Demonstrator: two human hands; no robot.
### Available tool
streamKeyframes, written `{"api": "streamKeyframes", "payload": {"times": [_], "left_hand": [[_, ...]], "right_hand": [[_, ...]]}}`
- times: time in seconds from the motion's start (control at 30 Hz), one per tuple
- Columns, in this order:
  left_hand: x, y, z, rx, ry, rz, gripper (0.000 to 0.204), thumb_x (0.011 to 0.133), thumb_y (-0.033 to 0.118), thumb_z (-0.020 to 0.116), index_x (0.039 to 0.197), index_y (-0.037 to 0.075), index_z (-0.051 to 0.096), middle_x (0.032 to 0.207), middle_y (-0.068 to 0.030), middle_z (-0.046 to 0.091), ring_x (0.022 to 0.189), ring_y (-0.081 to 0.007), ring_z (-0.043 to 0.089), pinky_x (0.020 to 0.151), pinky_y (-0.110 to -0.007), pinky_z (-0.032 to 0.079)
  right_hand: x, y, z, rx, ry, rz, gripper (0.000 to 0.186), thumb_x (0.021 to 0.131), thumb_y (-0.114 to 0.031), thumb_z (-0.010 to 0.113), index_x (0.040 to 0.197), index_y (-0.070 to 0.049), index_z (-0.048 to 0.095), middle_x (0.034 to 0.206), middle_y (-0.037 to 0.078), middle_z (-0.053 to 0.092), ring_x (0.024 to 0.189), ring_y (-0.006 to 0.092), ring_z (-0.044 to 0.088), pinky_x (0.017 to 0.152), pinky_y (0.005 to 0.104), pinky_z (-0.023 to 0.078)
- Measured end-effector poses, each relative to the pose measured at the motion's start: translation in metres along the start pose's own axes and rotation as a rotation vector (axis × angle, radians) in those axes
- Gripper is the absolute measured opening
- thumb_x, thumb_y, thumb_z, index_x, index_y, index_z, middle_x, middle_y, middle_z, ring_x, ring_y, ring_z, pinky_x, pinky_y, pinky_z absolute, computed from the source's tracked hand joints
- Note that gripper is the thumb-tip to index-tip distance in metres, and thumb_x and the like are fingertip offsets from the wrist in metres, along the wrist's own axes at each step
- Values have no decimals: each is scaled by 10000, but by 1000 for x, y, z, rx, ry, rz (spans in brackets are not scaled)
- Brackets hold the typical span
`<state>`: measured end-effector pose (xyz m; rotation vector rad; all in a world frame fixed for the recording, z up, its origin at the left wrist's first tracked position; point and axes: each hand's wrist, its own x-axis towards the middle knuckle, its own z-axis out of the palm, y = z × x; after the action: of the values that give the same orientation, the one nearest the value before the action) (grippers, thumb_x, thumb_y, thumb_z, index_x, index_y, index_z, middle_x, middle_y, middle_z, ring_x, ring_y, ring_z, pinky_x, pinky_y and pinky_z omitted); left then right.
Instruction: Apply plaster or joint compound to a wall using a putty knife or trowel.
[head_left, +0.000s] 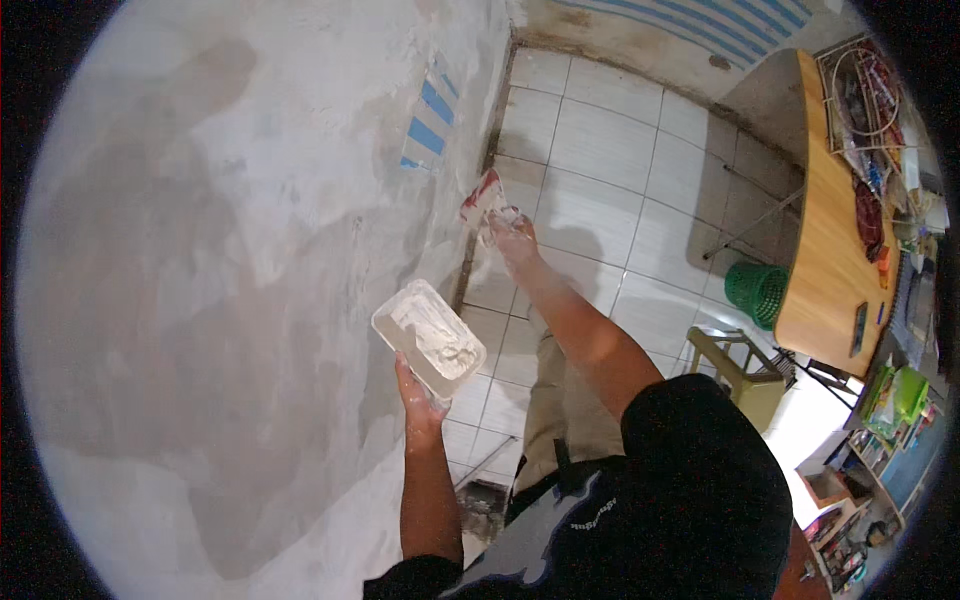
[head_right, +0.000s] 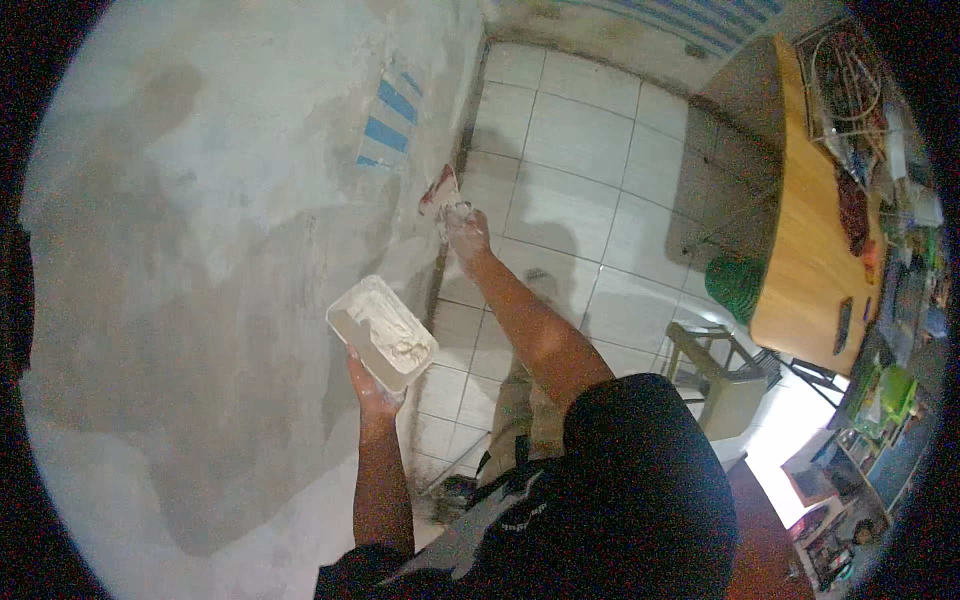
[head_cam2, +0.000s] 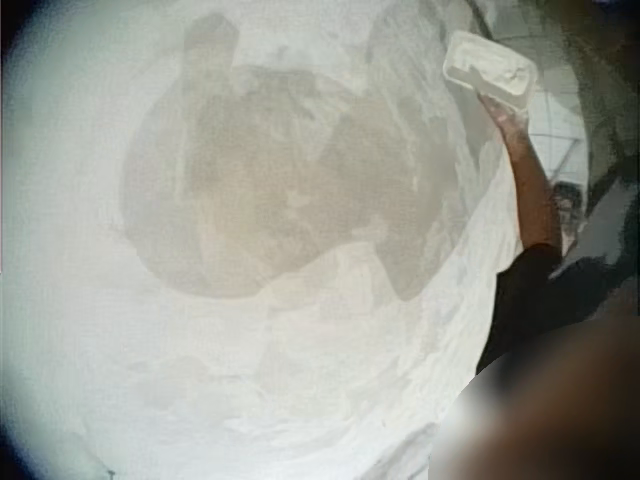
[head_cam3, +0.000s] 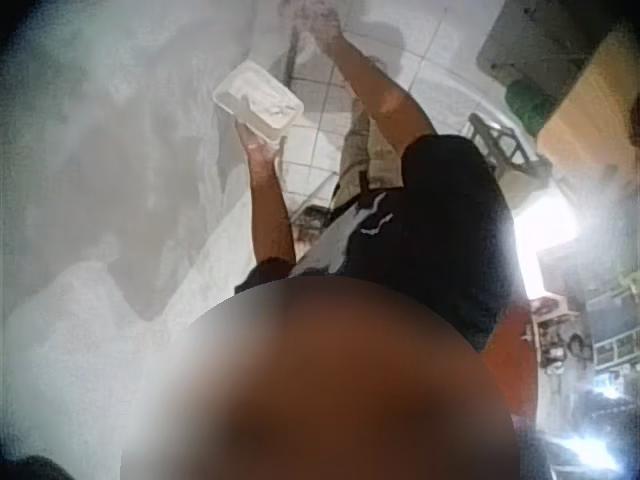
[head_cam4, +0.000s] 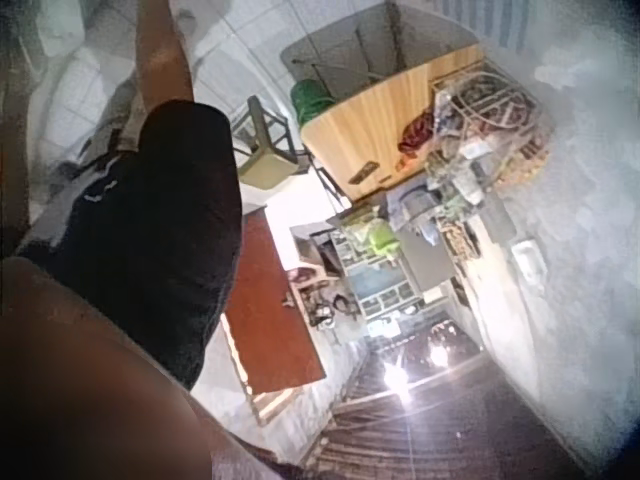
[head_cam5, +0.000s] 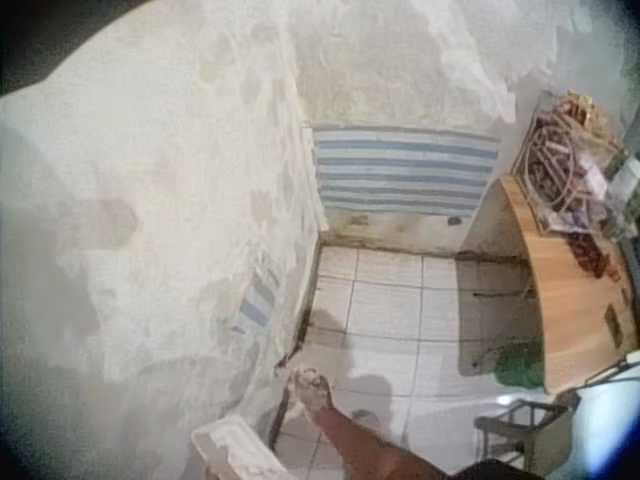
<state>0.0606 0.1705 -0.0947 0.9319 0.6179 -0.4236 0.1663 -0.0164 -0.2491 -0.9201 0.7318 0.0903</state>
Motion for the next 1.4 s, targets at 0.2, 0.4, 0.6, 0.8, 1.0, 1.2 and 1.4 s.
{"api": "streamKeyframes", "payload": {"times": [0.2, 0.4, 0.6, 0.8, 1.0, 1.2, 1.4], "left_hand": [[20, -33, 27, 95, -39, -24, 699, 889, 545, 419, 1418, 118, 257, 1393, -115, 362, 1232, -320, 416, 1008, -491, 380], [13, -28, -8, 157, 31, 27, 733, 865, 569, 443, 1426, 135, 262, 1423, -97, 326, 1265, -312, 374, 1030, -499, 345], [12, -13, -28, 80, 76, -15, 726, 861, 588, 431, 1419, 148, 284, 1423, -96, 328, 1257, -317, 383, 1015, -519, 351], [30, -39, -22, 17, -20, -52, 665, 900, 515, 410, 1406, 105, 273, 1361, -116, 404, 1206, -316, 439, 1004, -487, 374], [22, -32, -31, 84, 147, -58, 664, 898, 521, 415, 1397, 103, 285, 1349, -113, 412, 1200, -312, 441, 999, -489, 378], [41, -58, 1, 89, 45, -62, 656, 897, 527, 395, 1403, 120, 304, 1382, -93, 383, 1219, -308, 425, 999, -509, 376], [16, -20, -27, 98, 8, 47, 671, 900, 555, 345, 1440, 172, 232, 1441, -77, 296, 1285, -312, 343, 1037, -518, 320]], "right_hand": [[152, 100, -31, 1437, -478, -138, 290, 896, -307, 470, 1041, -76, 565, 877, 56, 599, 717, 188, 593, 534, 320, 485], [114, 104, 68, 106, 192, -346, 173, 883, -145, 498, 938, -22, 607, 800, 39, 590, 687, 133, 550, 564, 276, 440], [50, 136, 25, -424, -210, -504, 237, 873, -80, 501, 1089, -6, 566, 964, 68, 618, 870, 173, 583, 743, 295, 476], [172, 154, -42, 333, -18, -346, 316, 831, -220, 547, 1077, -22, 554, 848, 62, 596, 786, 195, 581, 660, 320, 476], [235, 155, -25, 1115, -808, 51, 314, 836, -398, 569, 980, -119, 584, 876, 75, 613, 763, 204, 592, 695, 325, 489], [211, 124, -32, 462, -180, -591, 170, 824, -166, 567, 957, -79, 629, 851, 52, 622, 756, 151, 584, 646, 293, 468], [37, 95, 44, -480, -218, -921, 231, 857, -150, 584, 1054, -30, 562, 911, 149, 633, 844, 319, 623, 742, 390, 494]]}}
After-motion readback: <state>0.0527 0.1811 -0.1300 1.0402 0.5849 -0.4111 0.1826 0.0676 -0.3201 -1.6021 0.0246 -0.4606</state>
